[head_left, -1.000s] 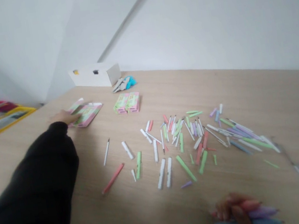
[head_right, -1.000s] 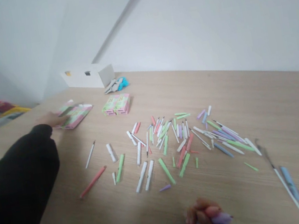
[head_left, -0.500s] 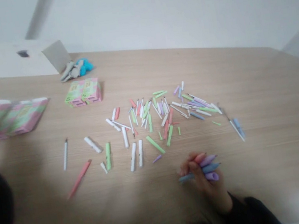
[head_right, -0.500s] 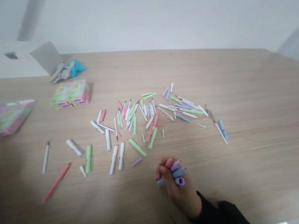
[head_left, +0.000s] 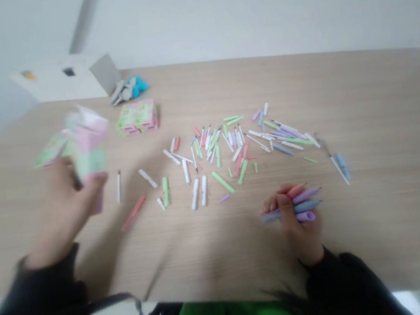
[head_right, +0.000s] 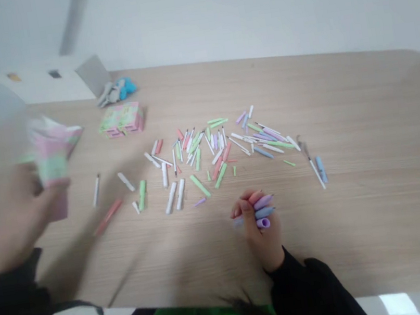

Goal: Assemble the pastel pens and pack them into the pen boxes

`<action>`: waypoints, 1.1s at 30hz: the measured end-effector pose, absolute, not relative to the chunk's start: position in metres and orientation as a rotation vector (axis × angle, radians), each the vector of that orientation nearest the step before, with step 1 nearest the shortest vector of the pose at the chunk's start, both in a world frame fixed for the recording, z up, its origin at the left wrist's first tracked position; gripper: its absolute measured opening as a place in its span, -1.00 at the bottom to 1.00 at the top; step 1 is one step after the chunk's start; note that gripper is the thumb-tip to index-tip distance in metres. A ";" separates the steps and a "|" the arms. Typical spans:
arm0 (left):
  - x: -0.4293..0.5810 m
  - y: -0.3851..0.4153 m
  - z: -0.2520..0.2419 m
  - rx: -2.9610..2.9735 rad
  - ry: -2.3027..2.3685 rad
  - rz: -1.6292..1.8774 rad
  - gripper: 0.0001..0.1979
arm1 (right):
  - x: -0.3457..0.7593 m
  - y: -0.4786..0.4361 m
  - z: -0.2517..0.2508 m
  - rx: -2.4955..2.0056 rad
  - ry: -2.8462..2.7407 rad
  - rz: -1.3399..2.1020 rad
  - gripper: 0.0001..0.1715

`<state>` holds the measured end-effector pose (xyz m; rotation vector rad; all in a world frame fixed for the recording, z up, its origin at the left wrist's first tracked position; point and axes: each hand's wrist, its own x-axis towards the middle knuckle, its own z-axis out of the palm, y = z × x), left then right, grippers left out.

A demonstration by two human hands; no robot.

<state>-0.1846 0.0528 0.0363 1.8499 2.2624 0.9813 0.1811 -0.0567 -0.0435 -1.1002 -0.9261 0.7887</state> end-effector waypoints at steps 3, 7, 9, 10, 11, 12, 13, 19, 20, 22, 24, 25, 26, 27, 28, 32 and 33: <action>-0.141 0.021 0.014 1.803 2.022 1.037 -0.54 | 0.185 -0.062 -0.047 -1.125 -0.929 0.738 -0.77; -0.095 -0.001 -0.005 1.991 1.739 1.157 -0.47 | 0.191 -0.062 -0.051 -1.224 -1.061 0.745 -0.74; -0.080 -0.007 -0.012 2.111 1.657 1.128 -0.49 | 0.192 -0.061 -0.051 -1.273 -1.117 0.734 -0.73; -0.074 -0.009 -0.014 2.153 1.629 1.109 -0.50 | 0.192 -0.060 -0.050 -1.282 -1.123 0.737 -0.73; -0.069 -0.012 -0.017 2.183 1.602 1.085 -0.51 | 0.191 -0.060 -0.049 -1.277 -1.110 0.748 -0.74; -0.064 -0.015 -0.020 2.201 1.578 1.062 -0.51 | 0.191 -0.060 -0.048 -1.258 -1.081 0.764 -0.74; -0.059 -0.019 -0.023 2.210 1.558 1.036 -0.51 | 0.190 -0.059 -0.046 -1.234 -1.040 0.780 -0.74; -0.044 -0.040 -0.035 2.226 1.555 0.951 -0.50 | 0.189 -0.048 -0.038 -1.046 -0.771 0.754 -0.68; -0.043 -0.042 -0.036 2.235 1.566 0.933 -0.50 | 0.190 -0.046 -0.035 -1.012 -0.735 0.753 -0.68; -0.042 -0.047 -0.037 2.271 1.591 0.893 -0.51 | 0.191 -0.041 -0.027 -0.951 -0.677 0.766 -0.68; -0.041 -0.049 -0.037 2.318 1.617 0.857 -0.51 | 0.193 -0.037 -0.018 -0.901 -0.643 0.791 -0.65; -0.040 -0.051 -0.037 2.340 1.628 0.843 -0.51 | 0.194 -0.035 -0.012 -0.882 -0.633 0.802 -0.62; -0.038 -0.052 -0.037 2.360 1.636 0.834 -0.51 | 0.195 -0.034 -0.006 -0.864 -0.628 0.813 -0.60; -0.037 -0.053 -0.037 2.377 1.642 0.829 -0.50 | 0.195 -0.033 0.000 -0.846 -0.626 0.824 -0.59; -0.035 -0.054 -0.037 2.392 1.646 0.828 -0.49 | 0.196 -0.032 0.007 -0.829 -0.629 0.834 -0.59; -0.028 -0.057 -0.038 2.434 1.658 0.801 -0.50 | 0.194 -0.031 0.039 -0.767 -0.721 0.839 -0.65; -0.026 -0.058 -0.037 2.439 1.657 0.802 -0.52 | 0.191 -0.031 0.046 -0.753 -0.761 0.820 -0.67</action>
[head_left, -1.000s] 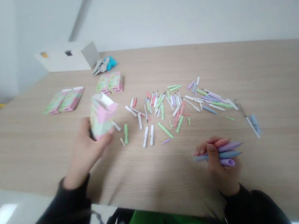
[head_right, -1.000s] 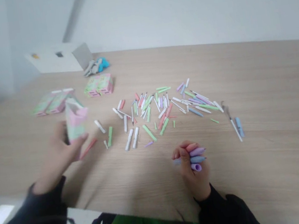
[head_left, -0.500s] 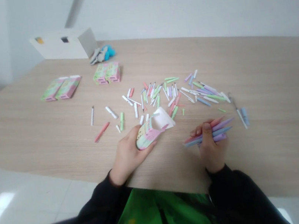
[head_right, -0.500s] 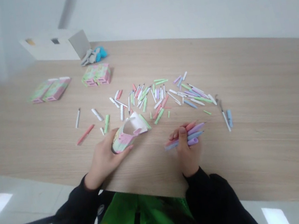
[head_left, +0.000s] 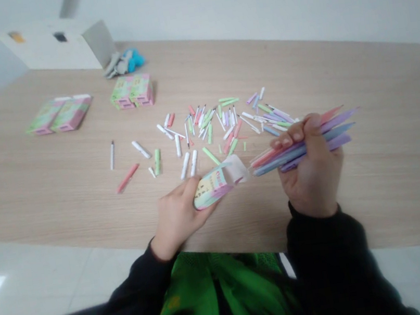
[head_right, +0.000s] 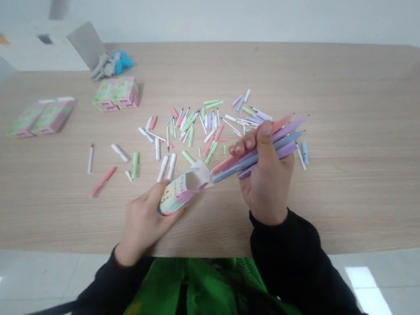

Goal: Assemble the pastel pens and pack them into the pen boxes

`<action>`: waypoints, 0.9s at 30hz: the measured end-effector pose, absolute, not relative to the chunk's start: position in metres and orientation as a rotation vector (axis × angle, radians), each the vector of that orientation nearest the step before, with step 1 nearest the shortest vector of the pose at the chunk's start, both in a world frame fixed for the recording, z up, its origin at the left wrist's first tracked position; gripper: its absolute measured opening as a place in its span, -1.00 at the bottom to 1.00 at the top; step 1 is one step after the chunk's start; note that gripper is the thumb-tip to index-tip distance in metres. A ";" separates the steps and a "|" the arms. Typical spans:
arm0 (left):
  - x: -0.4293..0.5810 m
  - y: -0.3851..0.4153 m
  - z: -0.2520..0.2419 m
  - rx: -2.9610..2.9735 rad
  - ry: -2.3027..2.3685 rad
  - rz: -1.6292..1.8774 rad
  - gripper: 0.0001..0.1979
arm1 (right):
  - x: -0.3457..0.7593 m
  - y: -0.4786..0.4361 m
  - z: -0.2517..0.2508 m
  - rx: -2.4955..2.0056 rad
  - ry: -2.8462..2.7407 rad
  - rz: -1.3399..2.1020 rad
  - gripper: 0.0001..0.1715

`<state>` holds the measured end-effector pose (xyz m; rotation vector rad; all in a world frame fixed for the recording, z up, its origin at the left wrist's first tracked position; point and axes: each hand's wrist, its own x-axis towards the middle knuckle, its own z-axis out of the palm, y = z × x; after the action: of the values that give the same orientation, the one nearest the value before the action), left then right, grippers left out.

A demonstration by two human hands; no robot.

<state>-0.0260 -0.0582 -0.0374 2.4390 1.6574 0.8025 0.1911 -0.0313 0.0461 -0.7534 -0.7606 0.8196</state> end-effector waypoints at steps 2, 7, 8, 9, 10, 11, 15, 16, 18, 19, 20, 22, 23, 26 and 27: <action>-0.022 -0.060 -0.037 2.446 1.648 0.838 -0.54 | 0.183 -0.032 0.058 -0.736 -0.835 0.767 -0.71; -0.015 -0.064 -0.037 2.418 1.641 0.966 -0.54 | 0.157 -0.033 0.063 -0.730 -0.945 0.698 -0.75; -0.014 -0.065 -0.038 2.407 1.651 0.982 -0.55 | 0.153 -0.032 0.060 -0.728 -0.955 0.704 -0.76; -0.013 -0.066 -0.038 2.394 1.664 0.995 -0.55 | 0.150 -0.032 0.057 -0.725 -0.965 0.712 -0.77; -0.012 -0.066 -0.038 2.380 1.678 1.003 -0.56 | 0.148 -0.032 0.054 -0.724 -0.975 0.715 -0.78; -0.012 -0.067 -0.039 2.365 1.691 1.009 -0.56 | 0.146 -0.031 0.051 -0.728 -0.988 0.715 -0.80; -0.009 -0.069 -0.040 2.321 1.730 1.045 -0.54 | 0.144 -0.032 0.050 -0.812 -1.056 0.700 -0.88; -0.008 -0.069 -0.040 2.315 1.732 1.055 -0.55 | 0.144 -0.032 0.050 -0.841 -1.076 0.702 -0.89; -0.007 -0.069 -0.041 2.304 1.740 1.072 -0.55 | 0.143 -0.033 0.052 -0.883 -1.129 0.710 -0.89; -0.006 -0.070 -0.041 2.298 1.746 1.080 -0.55 | 0.143 -0.033 0.053 -0.899 -1.162 0.715 -0.88; -0.006 -0.070 -0.041 2.292 1.754 1.086 -0.55 | 0.143 -0.033 0.053 -0.909 -1.197 0.715 -0.88; -0.005 -0.069 -0.041 2.280 1.774 1.099 -0.55 | 0.141 -0.033 0.052 -0.915 -1.259 0.695 -0.89; -0.004 -0.069 -0.042 2.275 1.779 1.102 -0.54 | 0.140 -0.033 0.052 -0.915 -1.282 0.677 -0.89; -0.003 -0.068 -0.043 2.267 1.768 1.126 -0.52 | 0.136 -0.031 0.049 -0.917 -1.314 0.615 -0.94; -0.003 -0.067 -0.043 2.263 1.758 1.138 -0.51 | 0.134 -0.030 0.048 -0.920 -1.319 0.602 -0.95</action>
<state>-0.0028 -0.0674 -0.0432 2.2633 1.7584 1.1385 0.1340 -0.0305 0.0481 -0.9198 -1.3189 0.6022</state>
